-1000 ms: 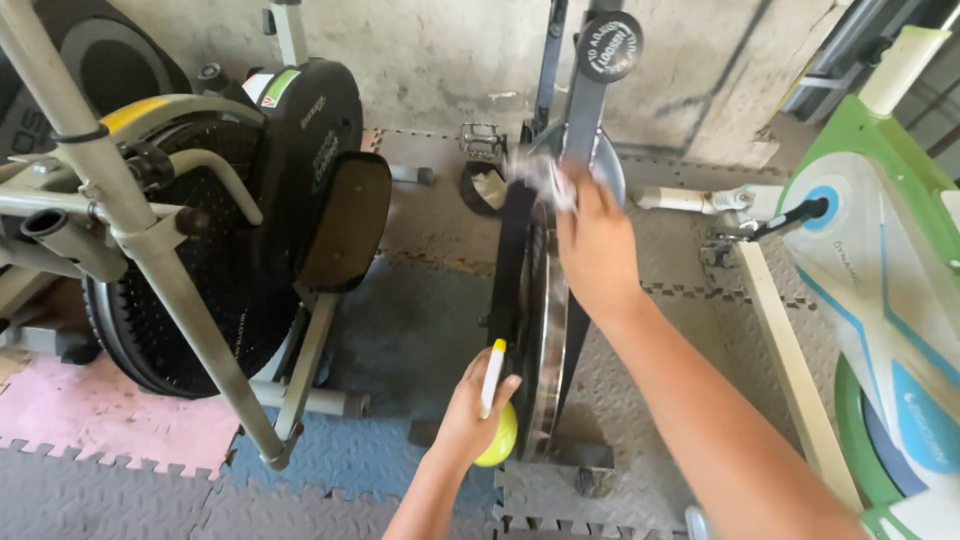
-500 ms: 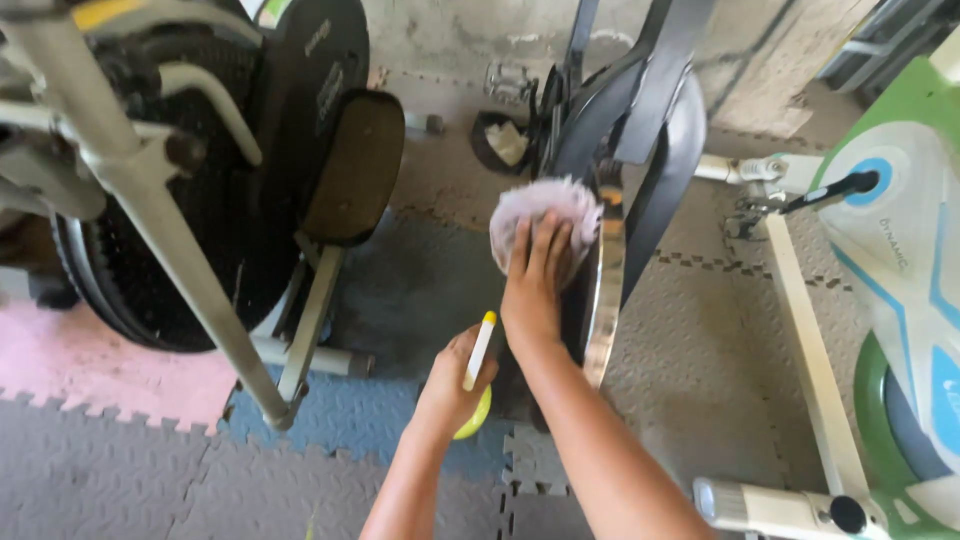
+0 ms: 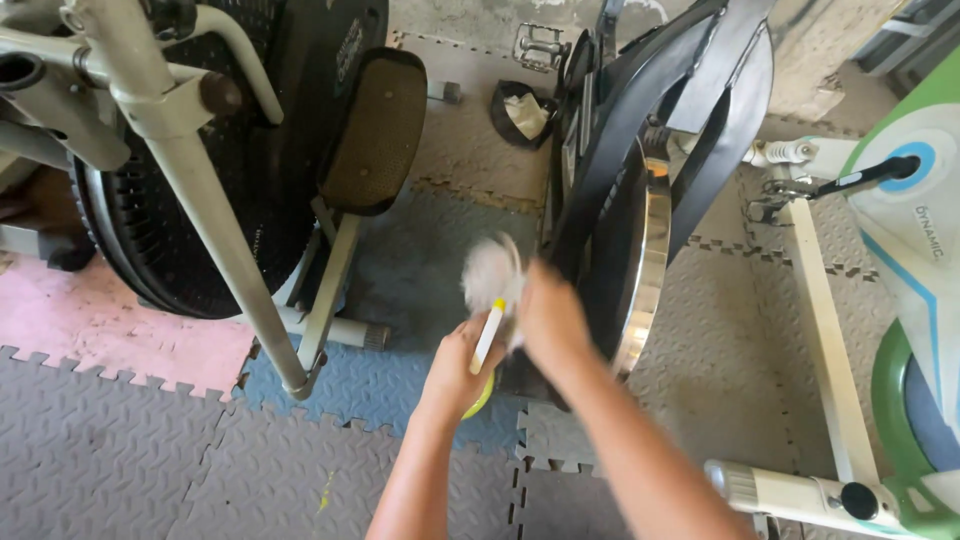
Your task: Cleaning several indoor exercise bikes and an elliptical machine using a spray bottle and a rag.
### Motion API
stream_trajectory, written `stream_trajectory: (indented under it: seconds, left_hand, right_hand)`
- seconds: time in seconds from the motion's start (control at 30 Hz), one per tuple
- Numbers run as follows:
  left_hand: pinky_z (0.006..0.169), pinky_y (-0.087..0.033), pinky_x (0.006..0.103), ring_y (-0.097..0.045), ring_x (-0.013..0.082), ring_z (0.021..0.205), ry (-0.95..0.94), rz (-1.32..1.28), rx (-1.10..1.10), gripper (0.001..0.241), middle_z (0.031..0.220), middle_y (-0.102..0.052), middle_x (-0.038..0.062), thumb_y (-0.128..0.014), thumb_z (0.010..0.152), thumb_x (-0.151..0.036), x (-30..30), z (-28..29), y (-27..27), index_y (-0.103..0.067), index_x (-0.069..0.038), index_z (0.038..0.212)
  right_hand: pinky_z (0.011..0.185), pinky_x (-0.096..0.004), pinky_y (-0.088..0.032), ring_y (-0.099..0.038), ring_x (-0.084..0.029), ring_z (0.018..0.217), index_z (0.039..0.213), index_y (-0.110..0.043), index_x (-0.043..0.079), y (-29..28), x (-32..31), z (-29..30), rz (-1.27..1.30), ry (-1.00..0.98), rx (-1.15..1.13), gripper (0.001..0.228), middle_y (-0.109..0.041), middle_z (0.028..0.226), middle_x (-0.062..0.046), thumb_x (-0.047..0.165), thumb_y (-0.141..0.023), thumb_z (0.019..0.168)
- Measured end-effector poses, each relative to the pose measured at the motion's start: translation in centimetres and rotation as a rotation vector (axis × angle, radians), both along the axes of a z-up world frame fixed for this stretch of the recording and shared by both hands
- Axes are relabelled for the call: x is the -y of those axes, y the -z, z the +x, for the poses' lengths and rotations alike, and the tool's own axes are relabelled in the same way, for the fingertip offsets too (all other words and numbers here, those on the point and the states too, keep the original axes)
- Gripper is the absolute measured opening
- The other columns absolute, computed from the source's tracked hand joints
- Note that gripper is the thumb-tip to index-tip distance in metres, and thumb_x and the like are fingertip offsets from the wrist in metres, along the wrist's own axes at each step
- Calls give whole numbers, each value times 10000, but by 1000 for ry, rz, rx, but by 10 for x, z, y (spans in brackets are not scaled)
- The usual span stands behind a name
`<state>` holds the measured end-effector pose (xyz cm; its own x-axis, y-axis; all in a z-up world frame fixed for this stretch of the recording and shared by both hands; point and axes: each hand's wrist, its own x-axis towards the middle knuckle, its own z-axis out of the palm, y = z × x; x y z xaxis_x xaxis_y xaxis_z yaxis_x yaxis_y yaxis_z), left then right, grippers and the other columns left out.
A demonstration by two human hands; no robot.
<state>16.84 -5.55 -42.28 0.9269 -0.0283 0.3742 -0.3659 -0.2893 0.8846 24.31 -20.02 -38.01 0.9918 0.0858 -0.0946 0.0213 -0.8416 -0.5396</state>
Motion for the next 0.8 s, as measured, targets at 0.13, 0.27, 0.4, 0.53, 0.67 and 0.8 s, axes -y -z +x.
stream_trajectory:
  seconds: [0.13, 0.27, 0.4, 0.53, 0.67, 0.8]
  left_hand:
    - [839, -550, 425, -688, 427, 951, -76, -28, -55, 329, 969, -701, 207, -659, 832, -59, 5, 7, -22, -637, -8, 1157]
    - [804, -564, 415, -704, 417, 920, -52, -57, -24, 271, 956, -704, 205, -645, 863, -68, 12, 10, -30, -642, -11, 1127]
    - [833, -551, 421, -683, 436, 952, -34, -32, 10, 377, 1028, -702, 236, -658, 856, -62, 18, 16, -12, -638, -5, 1229]
    - [855, -552, 417, -683, 433, 988, -4, -23, -11, 387, 1069, -708, 238, -658, 845, -61, 22, 18, -4, -637, 1, 1227]
    - [861, -545, 439, -663, 456, 1012, -53, -21, 44, 393, 1100, -698, 249, -654, 836, -48, 21, 27, 12, -640, 7, 1225]
    - [863, -545, 442, -674, 447, 998, -41, 10, -44, 358, 1046, -709, 243, -677, 820, -63, 8, 17, 18, -652, -2, 1172]
  right_hand:
    - [651, -481, -582, -665, -425, 938, 1355, -480, -54, -127, 11, 30, -288, -95, 757, 423, -599, 1180, -297, -22, -488, 934]
    - [1315, -586, -284, -234, -399, 1616, 1571, -409, -15, -192, 33, 77, -888, -164, 1073, 534, -321, 1729, -198, 17, -538, 1054]
    - [1210, -554, -70, -170, -346, 1536, 1527, -334, 38, -171, 22, 130, -1203, -156, 881, 729, -266, 1639, -145, 65, -537, 827]
    - [1196, -517, -221, -378, -396, 1436, 1534, -407, -59, -100, 7, 110, -1102, -86, 708, 621, -434, 1565, -243, 194, -457, 969]
    - [1240, -419, -258, -466, -348, 1437, 1128, -683, -41, 3, 17, 89, -1018, -404, 829, 352, -596, 1435, -262, 163, -555, 872]
    - [1212, -358, -282, -518, -321, 1403, 1268, -682, -95, 82, 22, 84, -806, -291, 880, 464, -632, 1434, -206, 110, -545, 874]
